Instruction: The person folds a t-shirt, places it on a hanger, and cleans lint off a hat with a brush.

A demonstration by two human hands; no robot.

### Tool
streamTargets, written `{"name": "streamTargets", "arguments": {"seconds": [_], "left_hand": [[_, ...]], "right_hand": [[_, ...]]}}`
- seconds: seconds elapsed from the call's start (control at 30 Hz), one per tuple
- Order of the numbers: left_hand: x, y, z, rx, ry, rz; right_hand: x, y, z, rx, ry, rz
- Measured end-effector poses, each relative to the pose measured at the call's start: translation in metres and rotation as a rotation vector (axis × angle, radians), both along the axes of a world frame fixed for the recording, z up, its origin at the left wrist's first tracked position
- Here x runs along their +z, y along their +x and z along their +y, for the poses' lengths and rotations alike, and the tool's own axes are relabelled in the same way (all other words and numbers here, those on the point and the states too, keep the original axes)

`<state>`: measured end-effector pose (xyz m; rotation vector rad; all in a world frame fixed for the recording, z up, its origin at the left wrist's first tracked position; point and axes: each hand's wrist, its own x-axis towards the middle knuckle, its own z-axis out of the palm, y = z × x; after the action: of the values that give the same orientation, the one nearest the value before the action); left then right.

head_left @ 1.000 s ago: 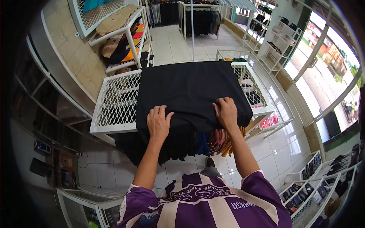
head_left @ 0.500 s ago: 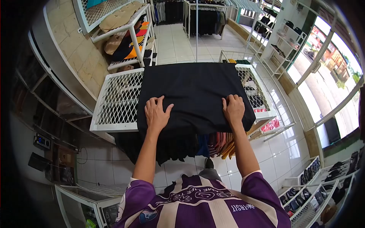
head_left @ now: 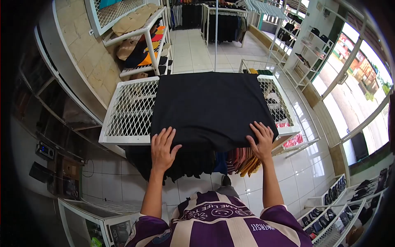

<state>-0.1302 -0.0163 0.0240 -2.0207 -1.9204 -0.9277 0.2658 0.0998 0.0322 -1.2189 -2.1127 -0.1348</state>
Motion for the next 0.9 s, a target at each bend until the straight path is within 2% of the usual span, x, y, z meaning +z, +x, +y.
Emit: {"name": "streamTargets", "arguments": {"seconds": [0.07,0.17,0.27,0.3,0.33,0.4,0.47,0.53,0.6,0.67,0.7,0.73,0.8,0.83,0.9], "left_hand": [[-0.019,-0.007,-0.008,0.032,0.063,0.043],[-0.02,-0.007,-0.003,0.012,0.149,-0.023],[-0.01,-0.005,0.001,-0.013,0.221,-0.086],[-0.003,-0.003,-0.002,-0.026,0.228,-0.141],[0.003,-0.001,-0.009,-0.026,0.226,-0.15],[0.016,0.004,-0.027,-0.026,0.158,-0.167],[0.025,0.008,-0.049,-0.027,0.161,-0.152],[0.031,0.007,-0.073,-0.031,-0.051,-0.17],[0.04,0.006,-0.086,-0.036,-0.097,-0.174],[0.046,0.011,-0.089,0.0,-0.191,-0.275],[0.049,0.015,-0.082,-0.001,-0.191,-0.273],[0.056,0.022,-0.068,-0.009,-0.099,-0.295],[0.064,0.033,-0.035,-0.011,0.043,-0.301],[0.063,0.037,-0.014,-0.02,0.1,-0.286],[0.056,0.04,0.021,0.026,0.039,-0.224]], "right_hand": [[-0.002,0.005,-0.008,0.019,0.034,0.001],[-0.007,0.01,-0.002,0.088,0.016,0.089],[-0.003,0.01,0.0,0.122,-0.062,0.187],[0.004,0.005,-0.003,0.123,0.047,0.195],[0.008,0.005,-0.009,0.122,0.044,0.186],[0.015,0.01,-0.025,0.034,-0.046,0.153],[0.026,0.013,-0.045,0.073,-0.05,0.154],[0.035,0.015,-0.067,0.076,-0.24,0.162],[0.041,0.014,-0.079,0.067,-0.331,0.157],[0.044,0.011,-0.082,0.055,-0.518,0.261],[0.046,0.004,-0.076,0.077,-0.411,0.316],[0.047,-0.003,-0.065,0.079,-0.41,0.318],[0.049,-0.017,-0.038,0.061,-0.138,0.319],[0.046,-0.022,-0.021,0.066,-0.133,0.318],[0.036,-0.03,0.009,-0.07,-0.081,0.077]]}}
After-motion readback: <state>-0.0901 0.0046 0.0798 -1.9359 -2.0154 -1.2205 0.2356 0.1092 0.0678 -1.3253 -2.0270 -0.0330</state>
